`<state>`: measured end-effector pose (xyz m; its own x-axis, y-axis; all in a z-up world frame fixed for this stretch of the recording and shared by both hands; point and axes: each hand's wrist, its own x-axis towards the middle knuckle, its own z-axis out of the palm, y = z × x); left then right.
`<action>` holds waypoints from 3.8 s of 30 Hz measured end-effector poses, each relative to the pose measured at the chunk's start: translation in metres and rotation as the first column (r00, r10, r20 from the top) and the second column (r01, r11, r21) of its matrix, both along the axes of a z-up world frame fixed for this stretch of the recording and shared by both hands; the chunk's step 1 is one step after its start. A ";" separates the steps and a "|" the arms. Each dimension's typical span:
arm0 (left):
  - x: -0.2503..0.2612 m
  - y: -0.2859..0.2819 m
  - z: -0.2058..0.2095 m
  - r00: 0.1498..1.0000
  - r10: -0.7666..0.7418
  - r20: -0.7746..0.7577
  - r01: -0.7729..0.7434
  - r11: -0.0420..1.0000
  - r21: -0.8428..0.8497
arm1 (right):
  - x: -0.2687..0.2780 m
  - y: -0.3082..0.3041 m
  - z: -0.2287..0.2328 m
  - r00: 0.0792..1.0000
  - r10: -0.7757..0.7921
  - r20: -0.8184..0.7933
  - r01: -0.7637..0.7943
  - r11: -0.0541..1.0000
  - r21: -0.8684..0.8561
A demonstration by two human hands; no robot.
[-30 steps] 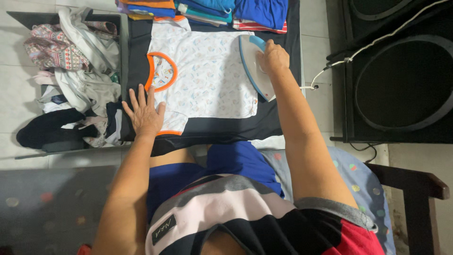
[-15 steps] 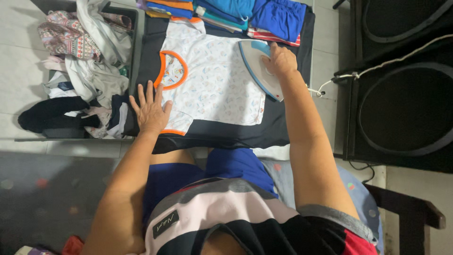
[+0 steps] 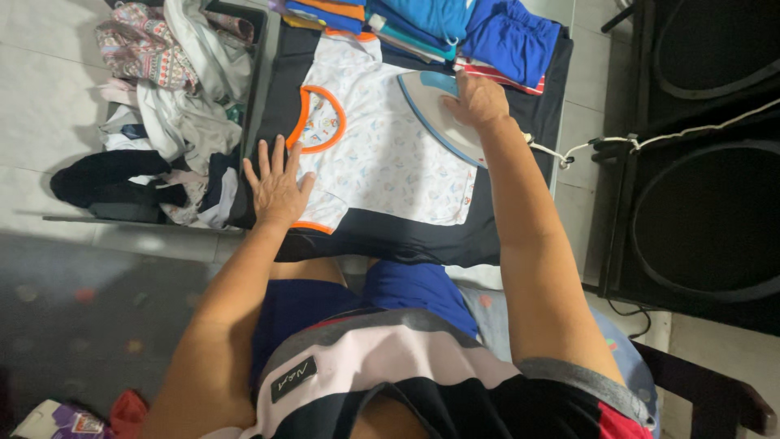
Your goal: The person irons a blue pair of shorts and then a white patterned shirt on a black ironing board. They smooth the fabric, move the iron across the surface, and fold the items after ironing.
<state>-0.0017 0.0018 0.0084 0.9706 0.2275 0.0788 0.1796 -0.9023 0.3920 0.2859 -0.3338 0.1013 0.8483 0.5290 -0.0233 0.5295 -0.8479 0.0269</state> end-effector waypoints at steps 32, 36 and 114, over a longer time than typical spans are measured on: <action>0.003 -0.001 0.003 1.000 0.028 0.002 -0.028 1.000 -0.010 | 0.000 0.105 0.020 0.979 0.201 -0.041 -0.200 0.979 0.028; 0.002 -0.003 0.002 0.999 0.034 -0.022 -0.035 0.999 -0.020 | -0.005 0.104 0.018 0.991 0.122 -0.063 -0.122 0.993 0.010; -0.002 -0.001 -0.002 0.998 -0.005 0.065 0.007 0.999 -0.040 | -0.079 -0.072 0.019 0.986 -0.168 -0.012 0.169 0.984 0.053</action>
<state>-0.0035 0.0012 0.0066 0.9651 0.2261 0.1323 0.1475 -0.8863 0.4390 0.2068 -0.4058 0.1203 0.9253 0.3791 -0.0054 0.3789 -0.9251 -0.0248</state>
